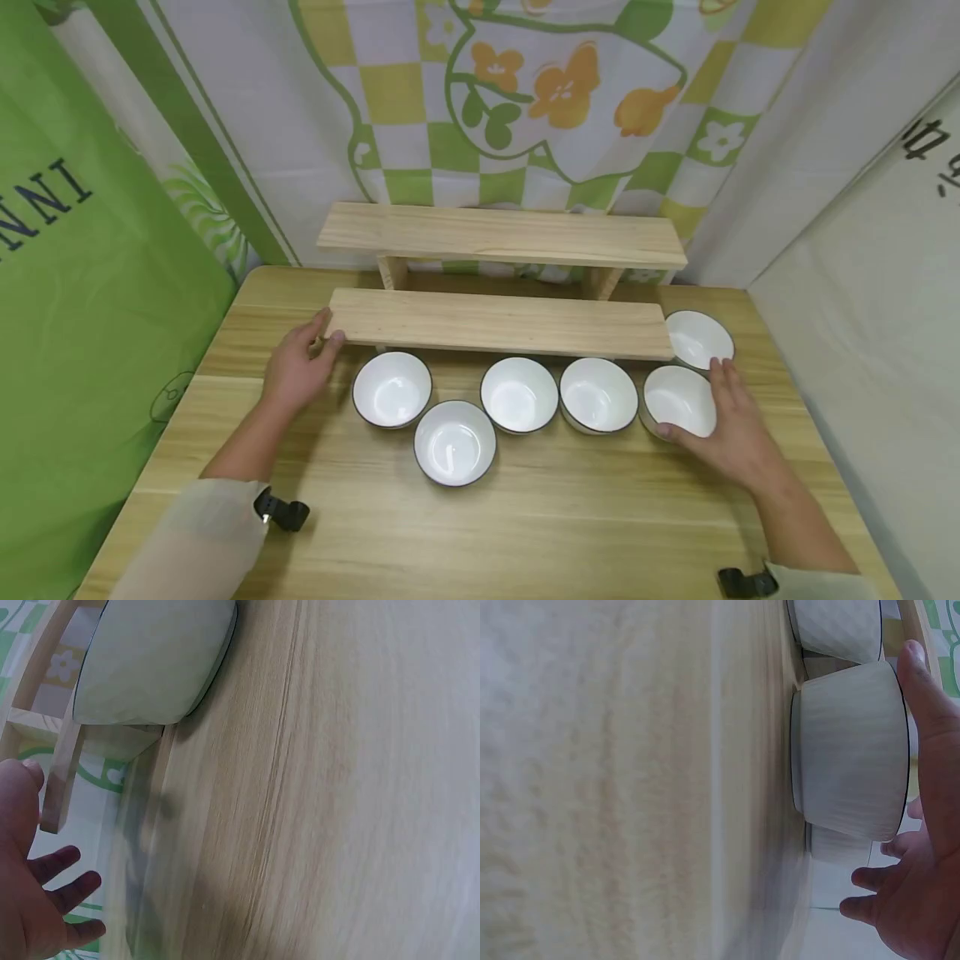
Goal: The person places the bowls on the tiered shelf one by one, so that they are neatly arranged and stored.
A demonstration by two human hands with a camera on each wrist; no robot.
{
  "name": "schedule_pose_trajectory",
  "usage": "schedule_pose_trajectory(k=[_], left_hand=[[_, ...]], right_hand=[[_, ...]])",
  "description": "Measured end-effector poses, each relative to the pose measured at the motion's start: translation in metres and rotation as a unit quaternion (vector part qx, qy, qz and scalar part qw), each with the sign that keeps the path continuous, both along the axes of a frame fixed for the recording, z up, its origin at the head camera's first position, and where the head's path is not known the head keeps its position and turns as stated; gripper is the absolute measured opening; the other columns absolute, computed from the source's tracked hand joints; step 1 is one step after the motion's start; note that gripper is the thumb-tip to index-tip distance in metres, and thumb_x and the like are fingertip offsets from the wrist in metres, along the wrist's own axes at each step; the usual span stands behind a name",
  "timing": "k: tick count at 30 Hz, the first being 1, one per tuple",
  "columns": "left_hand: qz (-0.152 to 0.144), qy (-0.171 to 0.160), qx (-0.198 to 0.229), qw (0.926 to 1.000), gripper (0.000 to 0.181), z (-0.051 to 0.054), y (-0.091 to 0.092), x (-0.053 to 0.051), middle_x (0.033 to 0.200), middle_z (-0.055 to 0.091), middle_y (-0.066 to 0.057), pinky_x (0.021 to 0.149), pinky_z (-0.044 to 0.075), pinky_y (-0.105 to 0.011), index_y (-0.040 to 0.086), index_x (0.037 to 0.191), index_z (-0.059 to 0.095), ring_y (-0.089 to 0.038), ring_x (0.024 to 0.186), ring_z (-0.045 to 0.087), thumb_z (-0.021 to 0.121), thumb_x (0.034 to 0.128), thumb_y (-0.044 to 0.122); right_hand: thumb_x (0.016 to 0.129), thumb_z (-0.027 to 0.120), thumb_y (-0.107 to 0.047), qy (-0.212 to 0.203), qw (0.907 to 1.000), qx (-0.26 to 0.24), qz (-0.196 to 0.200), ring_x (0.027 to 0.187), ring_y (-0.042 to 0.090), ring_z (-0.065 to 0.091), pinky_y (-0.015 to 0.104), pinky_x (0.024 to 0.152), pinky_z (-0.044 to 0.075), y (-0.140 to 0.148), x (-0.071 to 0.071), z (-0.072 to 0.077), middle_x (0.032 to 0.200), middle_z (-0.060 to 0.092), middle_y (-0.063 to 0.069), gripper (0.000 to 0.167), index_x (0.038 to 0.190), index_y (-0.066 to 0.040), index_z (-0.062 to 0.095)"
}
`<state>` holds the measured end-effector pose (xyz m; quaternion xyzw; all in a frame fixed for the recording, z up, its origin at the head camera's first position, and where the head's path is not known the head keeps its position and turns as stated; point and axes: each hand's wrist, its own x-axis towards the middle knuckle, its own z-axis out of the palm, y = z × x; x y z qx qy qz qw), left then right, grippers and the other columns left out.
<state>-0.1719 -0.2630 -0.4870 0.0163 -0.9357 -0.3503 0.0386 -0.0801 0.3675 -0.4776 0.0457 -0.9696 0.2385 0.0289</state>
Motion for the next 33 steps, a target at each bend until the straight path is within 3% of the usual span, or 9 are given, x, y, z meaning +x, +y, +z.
schedule_pose_trajectory(k=[4,12,17,19,24,33], left_hand=[[0.017,0.001,0.046,0.9988,0.066,-0.007,-0.001,-0.005,0.157,0.046,-0.019,0.105,0.044,-0.064,0.028,0.160,0.042,-0.045,0.130,0.056,0.048,0.1042,0.063],[0.057,0.000,0.097,0.9937,0.063,-0.012,0.000,-0.008,0.155,0.051,-0.012,0.106,0.045,-0.057,0.031,0.154,0.052,-0.038,0.129,0.059,0.053,0.1012,0.065],[0.070,0.009,0.102,0.9922,0.060,-0.010,0.002,-0.011,0.142,0.064,-0.012,0.102,0.048,-0.054,0.030,0.152,0.055,-0.036,0.124,0.062,0.052,0.1022,0.063],[0.075,0.012,0.104,0.9917,0.059,-0.011,0.002,-0.011,0.140,0.065,-0.013,0.101,0.048,-0.054,0.029,0.151,0.056,-0.036,0.122,0.063,0.053,0.1025,0.062],[0.085,0.014,0.113,0.9899,0.061,-0.014,0.001,-0.010,0.146,0.060,-0.011,0.101,0.048,-0.052,0.031,0.150,0.058,-0.035,0.120,0.064,0.056,0.0995,0.065],[0.090,0.011,0.134,0.9868,0.062,-0.015,0.002,-0.012,0.146,0.060,-0.008,0.103,0.048,-0.050,0.031,0.149,0.059,-0.034,0.123,0.063,0.061,0.0970,0.066]], right_hand=[[0.080,0.088,-0.050,-0.006,0.9998,-0.019,-0.002,0.149,0.061,0.010,0.078,0.112,0.019,-0.001,0.001,-0.003,0.167,0.002,0.036,0.133,0.165,0.001,-0.001],[0.073,0.094,-0.049,-0.019,0.9988,-0.046,0.001,0.143,0.068,0.016,0.081,0.106,0.023,-0.001,0.003,-0.008,0.168,-0.003,0.034,0.142,0.165,-0.001,-0.004],[0.069,0.098,-0.044,0.003,0.9975,-0.070,0.006,0.137,0.065,0.032,0.079,0.103,0.030,-0.001,0.003,-0.010,0.164,0.016,0.036,0.144,0.168,-0.017,-0.004],[0.069,0.098,-0.044,0.003,0.9976,-0.070,0.004,0.134,0.065,0.036,0.079,0.102,0.031,-0.001,0.004,-0.010,0.161,0.021,0.037,0.144,0.168,-0.019,-0.005],[0.075,0.093,-0.049,-0.021,0.9982,-0.054,-0.012,0.140,0.066,0.026,0.078,0.107,0.025,-0.002,0.008,-0.010,0.163,0.013,0.039,0.140,0.165,-0.002,-0.004],[0.073,0.091,-0.056,-0.051,0.9963,-0.044,-0.054,0.139,0.066,0.027,0.078,0.105,0.028,-0.006,0.009,-0.007,0.161,0.018,0.042,0.140,0.163,0.004,0.002]])
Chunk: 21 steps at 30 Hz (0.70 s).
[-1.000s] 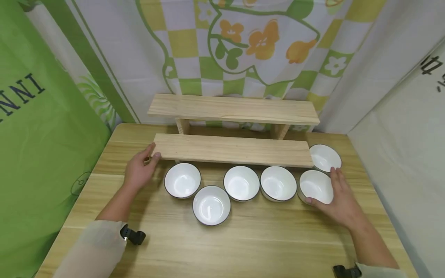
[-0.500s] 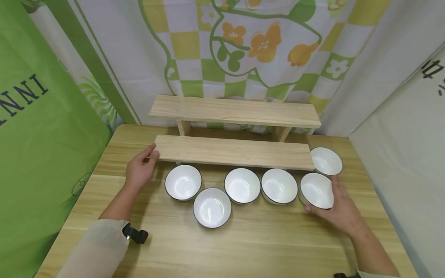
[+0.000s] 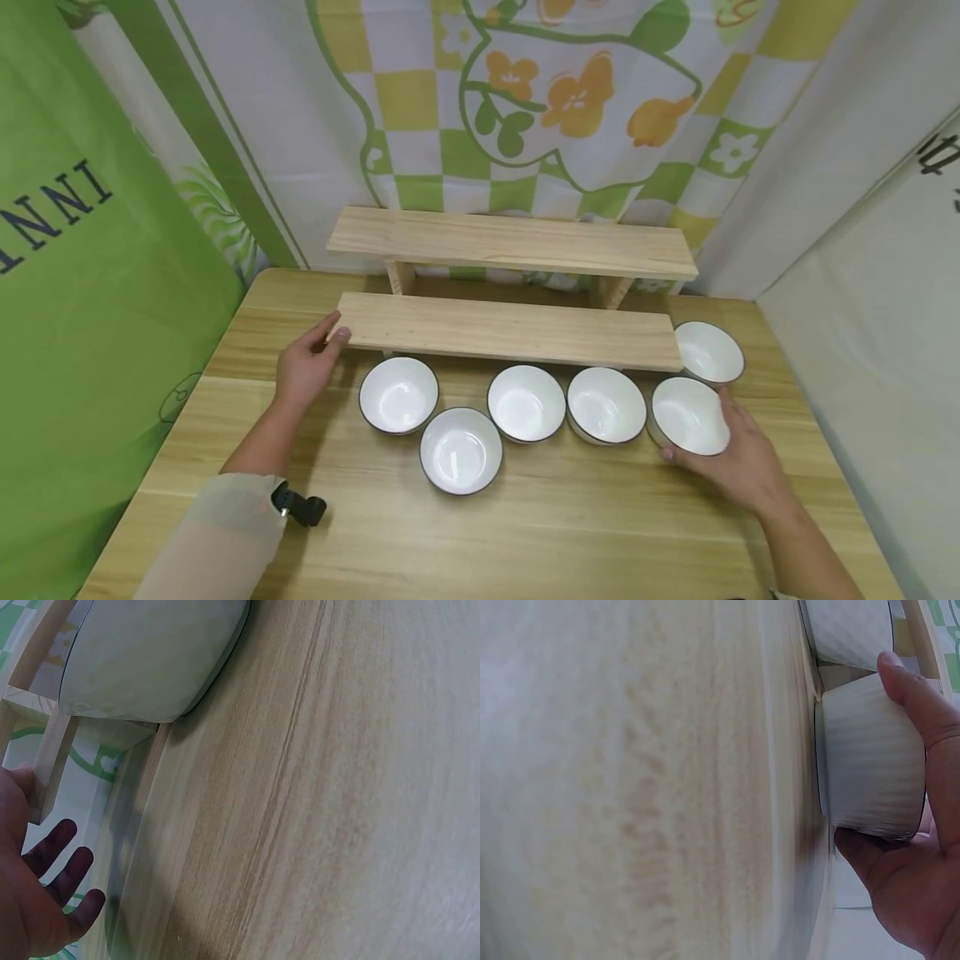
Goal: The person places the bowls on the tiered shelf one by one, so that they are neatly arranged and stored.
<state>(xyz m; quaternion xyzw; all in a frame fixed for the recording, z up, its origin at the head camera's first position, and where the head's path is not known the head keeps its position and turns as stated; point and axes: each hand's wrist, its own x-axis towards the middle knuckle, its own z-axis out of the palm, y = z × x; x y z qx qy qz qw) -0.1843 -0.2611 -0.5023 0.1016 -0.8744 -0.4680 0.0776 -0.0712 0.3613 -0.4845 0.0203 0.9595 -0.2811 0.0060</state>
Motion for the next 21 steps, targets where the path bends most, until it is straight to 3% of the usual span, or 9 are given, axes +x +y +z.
schedule_pose_trajectory(k=[6,21], left_hand=[[0.002,-0.001,0.004,1.0000,0.062,0.000,0.002,0.001,0.147,0.059,-0.008,0.106,0.047,-0.050,0.029,0.148,0.059,-0.034,0.124,0.061,0.062,0.0973,0.064],[0.012,0.006,0.024,0.9996,0.060,0.003,0.005,0.002,0.148,0.059,-0.008,0.105,0.048,-0.048,0.027,0.147,0.060,-0.031,0.126,0.061,0.064,0.0980,0.060]], right_hand=[[0.074,0.090,-0.058,-0.011,0.9998,0.008,-0.017,0.135,0.067,0.032,0.076,0.103,0.032,-0.001,0.003,0.004,0.155,0.026,0.045,0.139,0.164,0.004,0.005],[0.071,0.094,-0.052,0.024,0.9993,0.011,-0.025,0.124,0.063,0.046,0.071,0.091,0.040,0.008,0.004,0.023,0.146,0.044,0.041,0.124,0.164,-0.005,0.025]])
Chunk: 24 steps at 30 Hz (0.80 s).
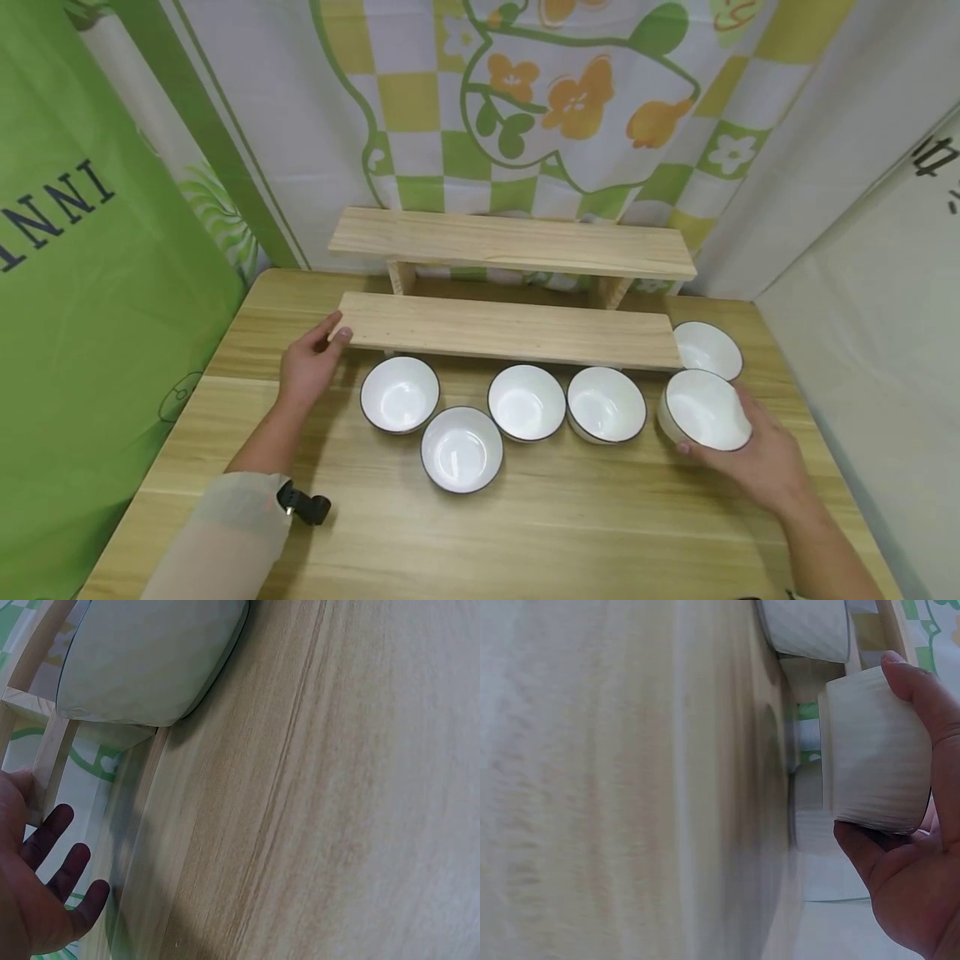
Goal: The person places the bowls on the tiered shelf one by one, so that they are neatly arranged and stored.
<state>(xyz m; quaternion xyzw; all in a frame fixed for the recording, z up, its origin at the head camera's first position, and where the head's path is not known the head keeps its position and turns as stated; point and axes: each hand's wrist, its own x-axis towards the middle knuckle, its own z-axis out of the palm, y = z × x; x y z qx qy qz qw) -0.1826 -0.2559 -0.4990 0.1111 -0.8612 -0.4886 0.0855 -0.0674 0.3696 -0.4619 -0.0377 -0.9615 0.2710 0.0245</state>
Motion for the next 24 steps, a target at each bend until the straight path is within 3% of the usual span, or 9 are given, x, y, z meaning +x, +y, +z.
schedule_pose_trajectory(k=[5,11,24], left_hand=[[0.001,0.003,0.006,1.0000,0.059,-0.001,0.000,-0.001,0.148,0.058,-0.008,0.106,0.047,-0.048,0.025,0.147,0.061,-0.031,0.127,0.060,0.065,0.0983,0.058],[-0.004,0.009,0.027,0.9996,0.059,-0.001,0.001,-0.002,0.150,0.057,-0.006,0.109,0.046,-0.046,0.023,0.147,0.062,-0.030,0.133,0.057,0.067,0.0978,0.056],[-0.007,0.010,0.042,0.9991,0.060,-0.004,0.000,-0.003,0.152,0.055,-0.004,0.112,0.044,-0.046,0.021,0.147,0.061,-0.030,0.139,0.052,0.068,0.0976,0.055]], right_hand=[[0.072,0.094,-0.051,0.009,0.9999,-0.001,0.008,0.122,0.061,0.047,0.068,0.089,0.041,-0.002,-0.002,0.010,0.144,0.046,0.041,0.124,0.165,-0.007,0.025],[0.072,0.093,-0.051,0.009,0.9999,0.004,0.007,0.129,0.067,0.040,0.073,0.096,0.037,-0.007,-0.004,0.021,0.151,0.035,0.044,0.131,0.166,-0.004,0.014],[0.068,0.094,-0.055,0.008,0.9996,0.014,0.022,0.129,0.067,0.040,0.075,0.094,0.037,-0.027,-0.020,0.041,0.154,0.034,0.042,0.134,0.166,-0.006,0.017]])
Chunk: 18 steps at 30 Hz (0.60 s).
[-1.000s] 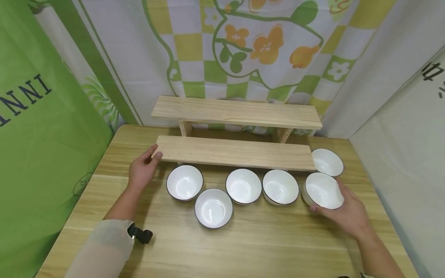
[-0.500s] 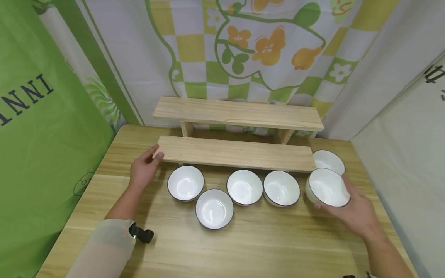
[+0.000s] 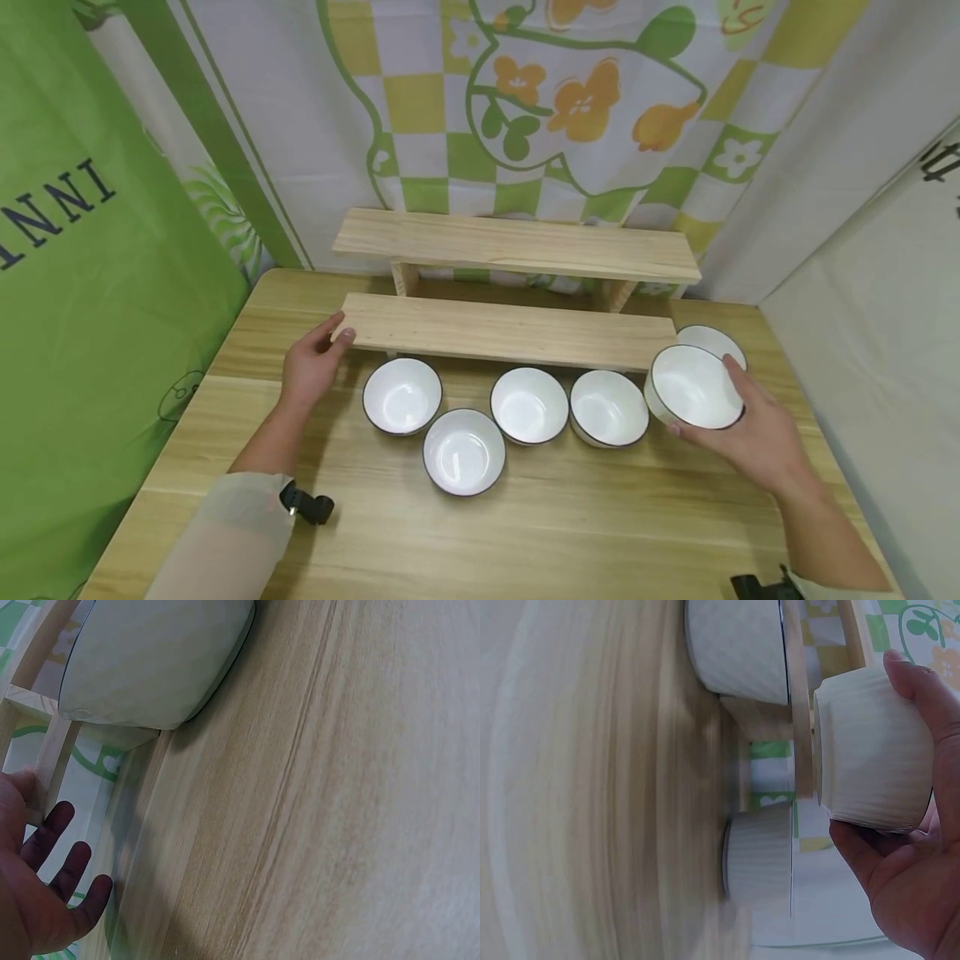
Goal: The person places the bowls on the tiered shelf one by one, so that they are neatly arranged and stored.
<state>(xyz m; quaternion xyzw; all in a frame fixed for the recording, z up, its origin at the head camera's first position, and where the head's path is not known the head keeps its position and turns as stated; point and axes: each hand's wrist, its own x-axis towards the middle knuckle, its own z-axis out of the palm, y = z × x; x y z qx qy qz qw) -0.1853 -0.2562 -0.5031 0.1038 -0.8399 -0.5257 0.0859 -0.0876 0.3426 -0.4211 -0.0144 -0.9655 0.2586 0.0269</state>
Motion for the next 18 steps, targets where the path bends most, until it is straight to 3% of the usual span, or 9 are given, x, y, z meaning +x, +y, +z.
schedule_pose_trajectory(k=[18], left_hand=[[0.011,-0.006,0.005,0.9999,0.059,0.001,0.001,0.001,0.151,0.056,-0.009,0.111,0.045,-0.046,0.022,0.146,0.062,-0.029,0.137,0.053,0.069,0.0973,0.054]], right_hand=[[0.068,0.095,-0.056,-0.001,0.9994,-0.025,0.025,0.136,0.061,0.038,0.074,0.096,0.037,-0.026,-0.020,0.018,0.158,0.037,0.034,0.133,0.167,-0.011,0.018]])
